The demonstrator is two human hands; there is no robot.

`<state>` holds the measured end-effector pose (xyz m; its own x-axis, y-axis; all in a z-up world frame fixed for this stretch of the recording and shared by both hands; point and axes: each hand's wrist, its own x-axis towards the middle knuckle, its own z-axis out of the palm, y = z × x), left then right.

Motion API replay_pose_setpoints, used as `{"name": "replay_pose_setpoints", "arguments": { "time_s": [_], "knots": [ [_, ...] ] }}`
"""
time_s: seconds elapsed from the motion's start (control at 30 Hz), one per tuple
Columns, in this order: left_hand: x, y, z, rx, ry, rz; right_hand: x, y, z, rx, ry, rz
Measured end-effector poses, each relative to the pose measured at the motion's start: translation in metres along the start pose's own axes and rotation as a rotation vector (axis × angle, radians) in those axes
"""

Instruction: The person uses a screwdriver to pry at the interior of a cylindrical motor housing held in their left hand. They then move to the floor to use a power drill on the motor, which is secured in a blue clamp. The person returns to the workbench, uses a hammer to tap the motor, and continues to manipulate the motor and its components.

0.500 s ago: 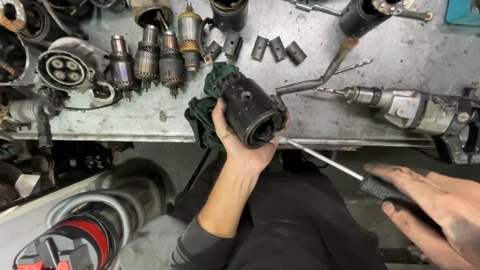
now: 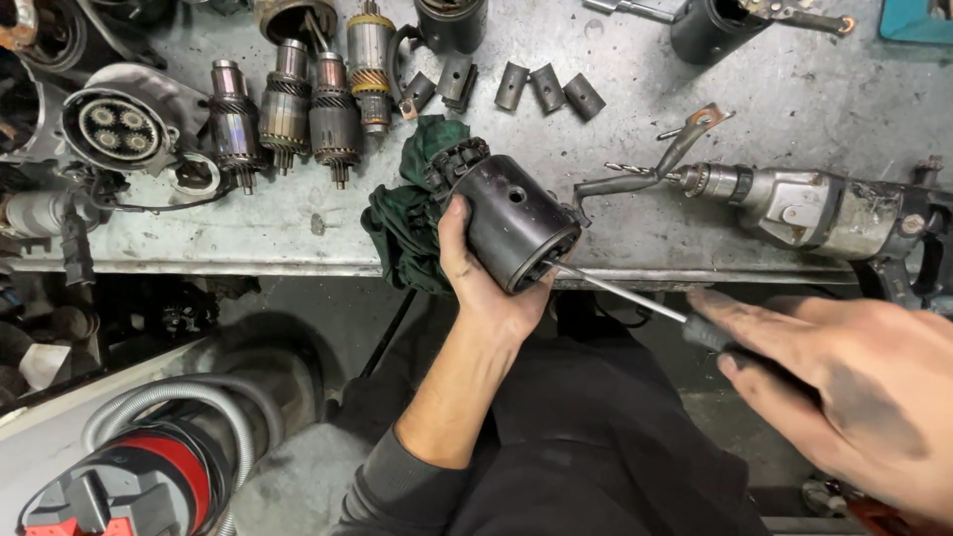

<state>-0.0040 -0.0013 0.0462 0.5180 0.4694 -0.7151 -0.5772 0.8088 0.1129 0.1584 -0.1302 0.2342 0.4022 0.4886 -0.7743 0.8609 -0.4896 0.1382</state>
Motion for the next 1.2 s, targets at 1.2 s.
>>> {"name": "replay_pose_setpoints", "arguments": {
  "time_s": [1.2],
  "knots": [
    [0.022, -0.030, -0.034, 0.158, 0.002, 0.080, -0.015, -0.035, 0.001, -0.305, -0.187, -0.216]
  ]
}}
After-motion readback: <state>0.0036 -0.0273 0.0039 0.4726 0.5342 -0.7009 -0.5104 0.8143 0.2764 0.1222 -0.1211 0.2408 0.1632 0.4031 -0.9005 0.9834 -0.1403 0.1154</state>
